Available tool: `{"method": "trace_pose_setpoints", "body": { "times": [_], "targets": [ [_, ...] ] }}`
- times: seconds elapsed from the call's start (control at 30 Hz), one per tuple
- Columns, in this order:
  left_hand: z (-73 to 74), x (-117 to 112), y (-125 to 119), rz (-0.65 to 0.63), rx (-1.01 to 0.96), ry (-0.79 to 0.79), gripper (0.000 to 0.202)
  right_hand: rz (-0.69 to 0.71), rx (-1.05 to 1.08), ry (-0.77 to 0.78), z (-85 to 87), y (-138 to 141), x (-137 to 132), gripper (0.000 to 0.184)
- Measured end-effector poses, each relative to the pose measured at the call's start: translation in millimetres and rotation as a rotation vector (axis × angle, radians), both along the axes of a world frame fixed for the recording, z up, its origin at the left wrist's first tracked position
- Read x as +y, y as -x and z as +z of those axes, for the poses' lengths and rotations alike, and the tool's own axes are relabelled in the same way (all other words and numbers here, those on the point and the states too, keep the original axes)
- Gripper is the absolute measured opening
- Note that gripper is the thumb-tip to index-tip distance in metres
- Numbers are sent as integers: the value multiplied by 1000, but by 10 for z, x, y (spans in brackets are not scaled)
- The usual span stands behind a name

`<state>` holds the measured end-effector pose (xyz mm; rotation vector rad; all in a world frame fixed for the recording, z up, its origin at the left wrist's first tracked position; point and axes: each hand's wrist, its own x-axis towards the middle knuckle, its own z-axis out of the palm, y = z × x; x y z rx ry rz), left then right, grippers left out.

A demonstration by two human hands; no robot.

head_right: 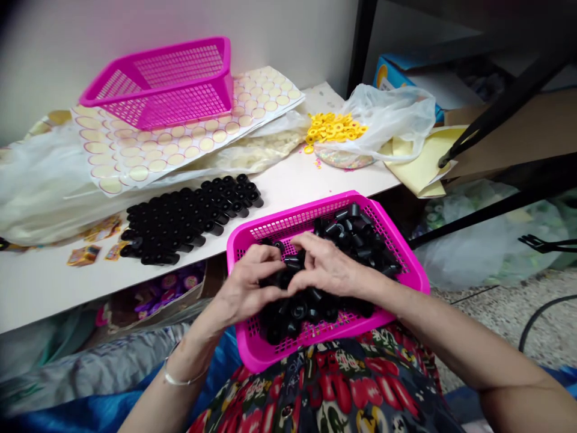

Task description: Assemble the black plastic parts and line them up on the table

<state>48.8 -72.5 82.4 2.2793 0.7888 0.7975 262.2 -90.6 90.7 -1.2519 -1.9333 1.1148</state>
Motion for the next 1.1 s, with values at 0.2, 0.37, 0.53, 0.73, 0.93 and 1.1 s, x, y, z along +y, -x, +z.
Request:
{"method": "trace_pose_setpoints", "body": {
  "times": [0.2, 0.37, 0.53, 0.73, 0.93, 1.1],
  "targets": [
    [-350, 225, 589, 811, -734, 285, 42, -79, -471, -294, -68, -192, 461, 23],
    [-723, 507, 665, 1005, -670, 318, 46, 183, -773, -233, -72, 12, 589, 14],
    [-756, 639, 520, 1022, -411, 230, 35, 386, -889, -223, -139, 366, 575, 30],
    [-719, 735, 409, 924, -338, 153, 21, 456, -1035, -354, -355, 536, 686, 36],
    [-770, 756, 536, 962, -288, 167, 22, 352, -955, -247, -270, 391, 738, 24],
    [-456, 539, 506, 922, -180, -156, 25, 129, -365, -31, -128, 124, 684, 27]
  ]
}}
